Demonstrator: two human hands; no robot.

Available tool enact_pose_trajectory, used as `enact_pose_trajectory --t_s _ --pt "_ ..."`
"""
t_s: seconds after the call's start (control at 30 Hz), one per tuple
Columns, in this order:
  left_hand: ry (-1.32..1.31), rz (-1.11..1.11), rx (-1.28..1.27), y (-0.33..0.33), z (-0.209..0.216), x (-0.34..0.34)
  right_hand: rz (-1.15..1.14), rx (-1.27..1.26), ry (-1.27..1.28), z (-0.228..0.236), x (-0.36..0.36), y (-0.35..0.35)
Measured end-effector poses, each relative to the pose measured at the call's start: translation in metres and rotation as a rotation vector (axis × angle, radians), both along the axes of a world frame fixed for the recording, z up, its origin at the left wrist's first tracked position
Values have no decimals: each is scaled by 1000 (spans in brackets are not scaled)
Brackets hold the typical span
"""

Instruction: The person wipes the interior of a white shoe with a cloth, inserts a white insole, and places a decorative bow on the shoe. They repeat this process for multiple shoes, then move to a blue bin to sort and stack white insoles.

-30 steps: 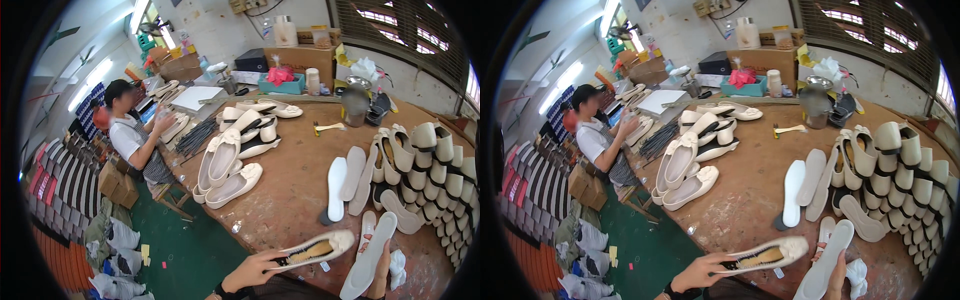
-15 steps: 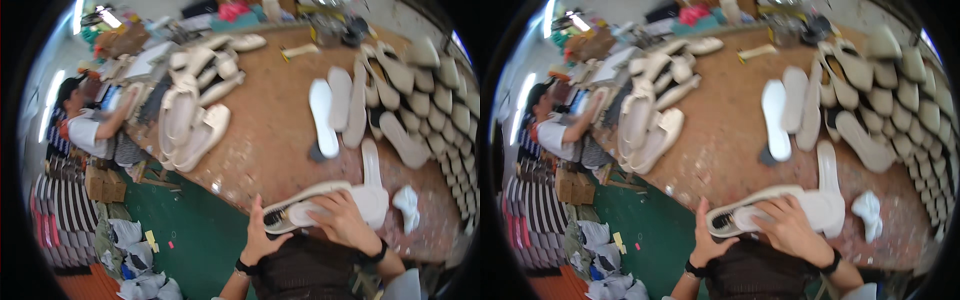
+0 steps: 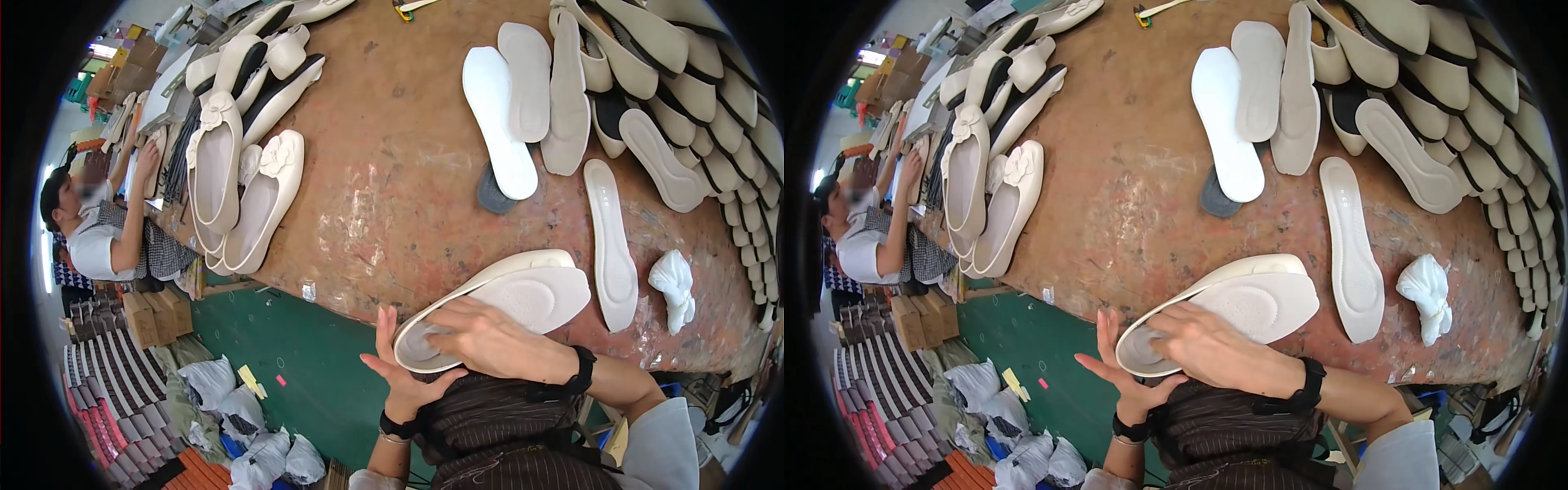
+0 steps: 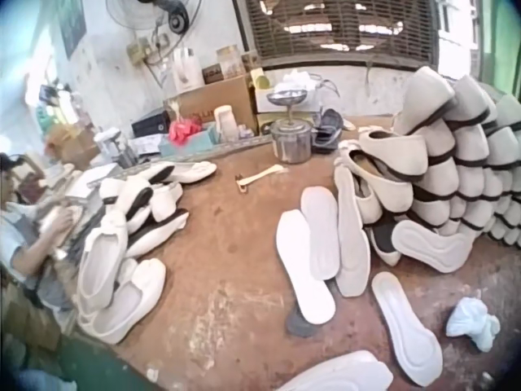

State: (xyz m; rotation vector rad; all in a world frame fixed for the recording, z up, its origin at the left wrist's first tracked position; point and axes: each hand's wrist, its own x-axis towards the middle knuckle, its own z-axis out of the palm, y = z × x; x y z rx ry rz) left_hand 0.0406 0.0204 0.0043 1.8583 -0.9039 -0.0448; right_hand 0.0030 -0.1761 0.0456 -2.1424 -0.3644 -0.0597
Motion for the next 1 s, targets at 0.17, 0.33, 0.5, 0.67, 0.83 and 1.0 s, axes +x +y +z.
enact_pose_trajectory --t_s 0.17,0.33,0.5,0.67,0.83,1.0 --pt "23 -54 -63 3 -5 5 56 -69 44 2 4 0" --pt "67 -102 31 4 10 21 147 -214 -140 -5 5 4" --pt "124 -113 60 -4 24 28 366 -29 -53 -29 13 3" --pt "108 2 30 -6 17 16 285 -240 -44 -16 4 11" --pt "156 68 7 -5 15 9 50 -541 -20 3 -22 8" --pt "151 106 45 -23 26 -3 42 -388 -59 1 -20 -17"
